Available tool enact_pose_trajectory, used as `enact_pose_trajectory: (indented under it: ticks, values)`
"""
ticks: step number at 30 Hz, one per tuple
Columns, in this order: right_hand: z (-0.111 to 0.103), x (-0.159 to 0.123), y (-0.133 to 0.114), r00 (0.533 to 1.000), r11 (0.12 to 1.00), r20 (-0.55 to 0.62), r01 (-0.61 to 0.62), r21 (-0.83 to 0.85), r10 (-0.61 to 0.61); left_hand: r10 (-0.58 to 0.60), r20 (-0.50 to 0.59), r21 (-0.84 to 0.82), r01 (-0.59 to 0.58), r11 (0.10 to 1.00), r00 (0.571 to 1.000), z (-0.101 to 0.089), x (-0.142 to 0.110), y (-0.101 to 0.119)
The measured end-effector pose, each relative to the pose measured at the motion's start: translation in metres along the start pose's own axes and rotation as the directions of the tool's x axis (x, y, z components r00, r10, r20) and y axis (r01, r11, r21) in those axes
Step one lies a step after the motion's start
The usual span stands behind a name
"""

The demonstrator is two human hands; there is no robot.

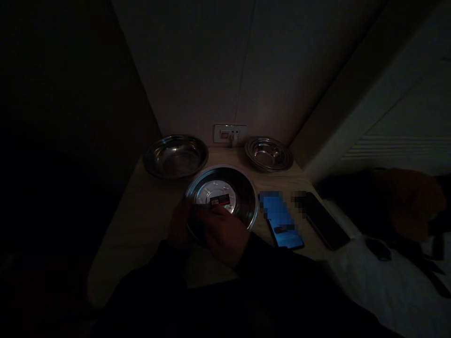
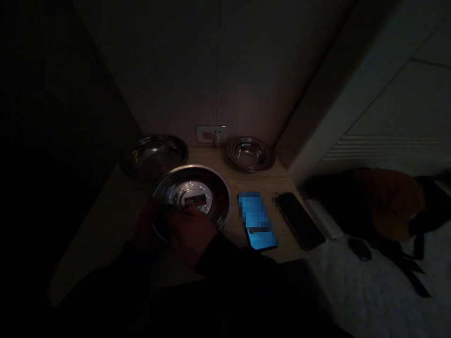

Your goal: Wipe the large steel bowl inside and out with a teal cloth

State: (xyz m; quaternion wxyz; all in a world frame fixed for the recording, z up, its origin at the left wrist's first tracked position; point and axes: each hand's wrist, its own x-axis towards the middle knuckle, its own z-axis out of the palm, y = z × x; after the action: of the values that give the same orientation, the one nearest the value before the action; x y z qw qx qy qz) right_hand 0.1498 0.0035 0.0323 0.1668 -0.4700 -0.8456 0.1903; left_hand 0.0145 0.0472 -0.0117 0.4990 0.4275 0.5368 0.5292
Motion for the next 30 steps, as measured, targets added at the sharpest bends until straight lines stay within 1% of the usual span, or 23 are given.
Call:
enact_pose_trajectory:
  ticks: [2, 3, 4, 6, 8, 10, 12, 14, 15, 16, 17, 18, 19, 21, 23, 24, 26, 28, 30]
  values:
    - [-0.013, -0.008, 0.005, 0.994, 0.994, 0.110, 0.024, -0.109, -0.012, 0.012, -0.009, 0.011, -0.012, 1.000, 1.000, 0.001, -0.003, 0.006]
    - [-0.021, -0.013, 0.009, 0.986, 0.981, 0.168, 0.044, -0.188, -0.012, 0.027, 0.003, 0.001, -0.027, 1.000, 1.000, 0.003, -0.005, 0.009]
    - [-0.029, -0.018, 0.015, 0.979, 0.962, 0.202, 0.059, -0.266, -0.005, 0.047, 0.024, -0.015, -0.047, 0.999, 0.999, 0.004, -0.007, 0.011]
    - [-0.042, -0.027, 0.026, 0.975, 0.920, 0.222, 0.074, -0.385, 0.015, 0.096, 0.069, -0.052, -0.093, 0.994, 0.993, 0.007, -0.010, 0.014]
    - [-0.044, -0.031, 0.031, 0.978, 0.903, 0.209, 0.065, -0.425, 0.028, 0.121, 0.070, -0.072, -0.116, 0.991, 0.990, 0.009, -0.012, 0.014]
    - [-0.035, -0.029, 0.027, 0.985, 0.932, 0.172, 0.028, -0.360, 0.036, 0.119, 0.063, -0.084, -0.113, 0.990, 0.991, 0.008, -0.013, 0.013]
    - [-0.017, -0.026, 0.016, 0.994, 0.982, 0.104, -0.015, -0.186, 0.035, 0.086, 0.061, -0.072, -0.082, 0.994, 0.994, 0.006, -0.013, 0.013]
    - [0.001, -0.024, 0.003, 1.000, 0.999, 0.002, -0.028, 0.025, 0.028, 0.052, 0.054, -0.026, -0.051, 0.998, 0.997, 0.003, -0.012, 0.013]
    - [0.007, -0.024, -0.002, 0.999, 0.995, -0.046, -0.008, 0.104, 0.012, 0.044, 0.052, -0.005, -0.044, 0.999, 0.998, 0.002, -0.012, 0.013]
    - [0.010, -0.026, -0.004, 0.996, 0.989, -0.082, 0.030, 0.146, -0.018, 0.051, 0.049, 0.008, -0.052, 0.999, 0.997, 0.001, -0.012, 0.013]
    - [0.011, -0.029, -0.004, 0.994, 0.987, -0.094, 0.072, 0.145, -0.059, 0.069, 0.054, 0.015, -0.070, 0.997, 0.996, 0.000, -0.012, 0.013]
    - [0.009, -0.034, 0.000, 0.991, 0.988, -0.075, 0.116, 0.105, -0.109, 0.090, 0.063, 0.013, -0.091, 0.996, 0.994, 0.000, -0.012, 0.014]
    - [0.004, -0.040, 0.005, 0.987, 0.987, -0.032, 0.158, 0.039, -0.156, 0.109, 0.067, 0.001, -0.109, 0.994, 0.992, 0.001, -0.012, 0.015]
    - [-0.008, -0.051, 0.021, 0.976, 0.968, 0.078, 0.213, -0.134, -0.204, 0.118, 0.060, -0.023, -0.117, 0.993, 0.991, 0.003, -0.011, 0.016]
    - [-0.017, -0.059, 0.036, 0.962, 0.927, 0.118, 0.268, -0.263, -0.245, 0.109, 0.058, -0.036, -0.107, 0.994, 0.992, 0.005, -0.010, 0.018]
    - [-0.019, -0.060, 0.041, 0.957, 0.904, 0.107, 0.291, -0.314, -0.270, 0.100, 0.059, -0.038, -0.098, 0.994, 0.993, 0.006, -0.010, 0.019]
    - [-0.017, -0.060, 0.047, 0.943, 0.862, 0.043, 0.319, -0.394, -0.329, 0.074, 0.057, -0.063, -0.070, 0.996, 0.996, 0.008, -0.008, 0.020]
    - [-0.009, -0.056, 0.048, 0.921, 0.834, -0.020, 0.342, -0.434, -0.388, 0.033, 0.042, -0.136, -0.027, 0.990, 0.999, 0.009, -0.008, 0.019]
    - [-0.003, -0.052, 0.046, 0.906, 0.825, -0.066, 0.349, -0.444, -0.419, 0.009, 0.032, -0.205, -0.002, 0.979, 0.999, 0.009, -0.008, 0.017]
